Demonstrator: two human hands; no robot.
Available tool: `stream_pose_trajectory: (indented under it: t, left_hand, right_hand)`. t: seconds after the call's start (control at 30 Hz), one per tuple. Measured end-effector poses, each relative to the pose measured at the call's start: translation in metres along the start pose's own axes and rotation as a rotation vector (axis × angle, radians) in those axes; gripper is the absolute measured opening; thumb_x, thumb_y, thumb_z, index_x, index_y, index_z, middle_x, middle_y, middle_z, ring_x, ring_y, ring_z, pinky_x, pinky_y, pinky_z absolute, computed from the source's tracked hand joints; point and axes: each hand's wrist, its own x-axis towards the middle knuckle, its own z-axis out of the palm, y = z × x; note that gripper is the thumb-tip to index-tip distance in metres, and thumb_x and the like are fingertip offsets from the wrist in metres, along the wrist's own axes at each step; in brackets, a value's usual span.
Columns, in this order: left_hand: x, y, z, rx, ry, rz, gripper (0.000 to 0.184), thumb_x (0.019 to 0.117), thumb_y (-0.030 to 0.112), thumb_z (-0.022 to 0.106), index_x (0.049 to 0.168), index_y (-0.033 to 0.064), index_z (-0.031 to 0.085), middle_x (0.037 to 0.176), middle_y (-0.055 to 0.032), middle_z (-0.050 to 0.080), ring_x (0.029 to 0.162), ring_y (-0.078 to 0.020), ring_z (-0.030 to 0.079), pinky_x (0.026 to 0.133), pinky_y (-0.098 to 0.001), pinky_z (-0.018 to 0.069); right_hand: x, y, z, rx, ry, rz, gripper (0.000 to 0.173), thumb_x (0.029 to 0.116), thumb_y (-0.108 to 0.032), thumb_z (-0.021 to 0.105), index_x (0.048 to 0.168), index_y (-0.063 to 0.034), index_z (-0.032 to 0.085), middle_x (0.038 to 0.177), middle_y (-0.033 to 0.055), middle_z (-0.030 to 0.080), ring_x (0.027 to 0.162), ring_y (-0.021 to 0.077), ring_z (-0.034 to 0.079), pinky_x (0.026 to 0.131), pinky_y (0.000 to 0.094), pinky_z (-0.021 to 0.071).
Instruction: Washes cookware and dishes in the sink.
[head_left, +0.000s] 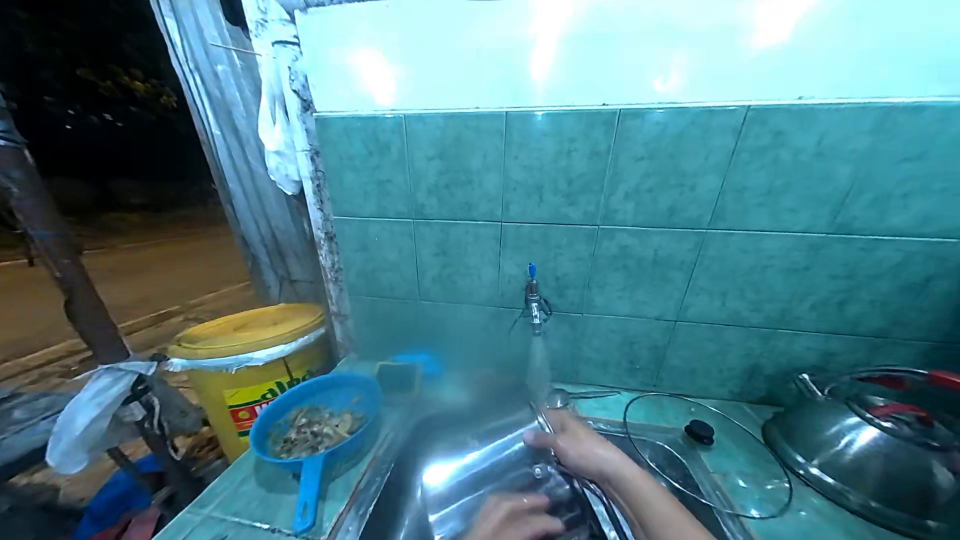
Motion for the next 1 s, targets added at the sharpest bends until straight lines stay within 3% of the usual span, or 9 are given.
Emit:
stream_pose_trajectory:
  t: [0.1, 0.17, 0.27, 0.33, 0.4, 0.5, 0.67, 0.87, 1.0]
  left_hand:
    - [0.025, -0.022, -0.038, 0.096, 0.112, -0.289, 0.032, 0.0972, 0.023, 0.065, 0.121, 0.0032, 0.071, 0.127, -0.0142, 0.067, 0.119, -0.0227, 0.064, 0.101, -0.04, 0.054]
    - [0.046, -0.043, -0.057, 0.136, 0.034, -0.525, 0.044, 0.1004, 0.037, 0.058, 0.133, 0.0089, 0.065, 0.137, -0.0136, 0.06, 0.124, -0.0243, 0.059, 0.102, -0.042, 0.0517]
    - [0.069, -0.067, -0.068, 0.121, -0.074, -0.726, 0.052, 0.104, 0.042, 0.055, 0.143, 0.0085, 0.056, 0.147, -0.0173, 0.052, 0.132, -0.0295, 0.055, 0.11, -0.0462, 0.0458]
    - [0.073, -0.074, -0.067, 0.127, -0.066, -0.722, 0.05, 0.1046, 0.041, 0.055, 0.142, 0.0077, 0.057, 0.145, -0.0168, 0.055, 0.129, -0.0282, 0.058, 0.108, -0.0445, 0.0469]
    - [0.069, -0.073, -0.065, 0.128, -0.062, -0.692, 0.045, 0.1042, 0.038, 0.055, 0.138, 0.0082, 0.061, 0.139, -0.0149, 0.059, 0.126, -0.0255, 0.059, 0.107, -0.0421, 0.0475]
    - [0.056, -0.065, -0.062, 0.171, -0.107, -0.64, 0.04, 0.1017, 0.036, 0.059, 0.131, 0.0106, 0.067, 0.133, -0.0111, 0.063, 0.124, -0.0214, 0.059, 0.107, -0.0398, 0.0471]
    - [0.045, -0.051, -0.068, 0.183, -0.063, -0.508, 0.034, 0.0972, 0.033, 0.063, 0.123, 0.0125, 0.071, 0.129, -0.0064, 0.066, 0.122, -0.017, 0.06, 0.104, -0.0367, 0.0501]
    - [0.044, -0.024, -0.093, 0.206, 0.071, -0.308, 0.03, 0.0968, 0.036, 0.062, 0.117, 0.0164, 0.074, 0.126, 0.0008, 0.068, 0.122, -0.0109, 0.061, 0.101, -0.0342, 0.0532]
    - [0.047, -0.012, -0.114, 0.171, 0.147, -0.257, 0.028, 0.0963, 0.036, 0.064, 0.115, 0.0171, 0.074, 0.122, 0.0035, 0.07, 0.118, -0.011, 0.064, 0.099, -0.0345, 0.0562]
  right_hand:
    - [-0.02, 0.016, 0.0, -0.133, -0.078, -0.148, 0.028, 0.1067, -0.023, 0.053, 0.118, 0.0003, 0.063, 0.098, 0.0093, 0.065, 0.089, 0.0145, 0.063, 0.086, 0.0369, 0.0528]
    - [-0.033, 0.024, 0.003, -0.165, -0.117, -0.183, 0.028, 0.1068, -0.025, 0.053, 0.115, 0.0001, 0.062, 0.091, 0.0078, 0.063, 0.082, 0.0137, 0.061, 0.08, 0.0357, 0.0524]
    - [-0.044, 0.039, 0.003, -0.143, -0.137, -0.185, 0.026, 0.105, -0.022, 0.056, 0.114, 0.0019, 0.062, 0.088, 0.0078, 0.062, 0.078, 0.0134, 0.06, 0.078, 0.0351, 0.052]
    - [-0.05, 0.043, 0.008, -0.034, -0.056, -0.176, 0.019, 0.1006, -0.011, 0.059, 0.113, 0.0012, 0.063, 0.089, 0.0048, 0.063, 0.079, 0.0096, 0.061, 0.079, 0.0312, 0.0528]
    - [-0.049, 0.046, 0.024, 0.117, 0.174, -0.152, 0.014, 0.0971, -0.004, 0.055, 0.103, -0.0001, 0.068, 0.085, 0.0031, 0.064, 0.076, 0.0084, 0.061, 0.074, 0.0302, 0.0535]
    - [-0.038, 0.056, 0.047, 0.167, 0.513, -0.118, 0.033, 0.1032, -0.026, 0.06, 0.079, -0.0043, 0.067, 0.067, 0.002, 0.06, 0.063, 0.0114, 0.059, 0.064, 0.0341, 0.0518]
    - [-0.039, 0.06, 0.059, 0.211, 0.703, -0.15, 0.041, 0.1033, -0.023, 0.061, 0.066, -0.0071, 0.061, 0.058, -0.0002, 0.054, 0.053, 0.0092, 0.054, 0.055, 0.0305, 0.0475]
    - [-0.058, 0.041, 0.055, 0.49, 0.761, -0.077, 0.038, 0.1085, -0.021, 0.053, 0.08, 0.0009, 0.066, 0.06, 0.0065, 0.061, 0.05, 0.0163, 0.062, 0.046, 0.0345, 0.0557]
    - [-0.066, 0.03, 0.042, 0.595, 0.846, -0.07, 0.04, 0.1096, -0.023, 0.05, 0.082, 0.0004, 0.067, 0.063, 0.005, 0.064, 0.052, 0.0129, 0.064, 0.048, 0.0302, 0.0567]
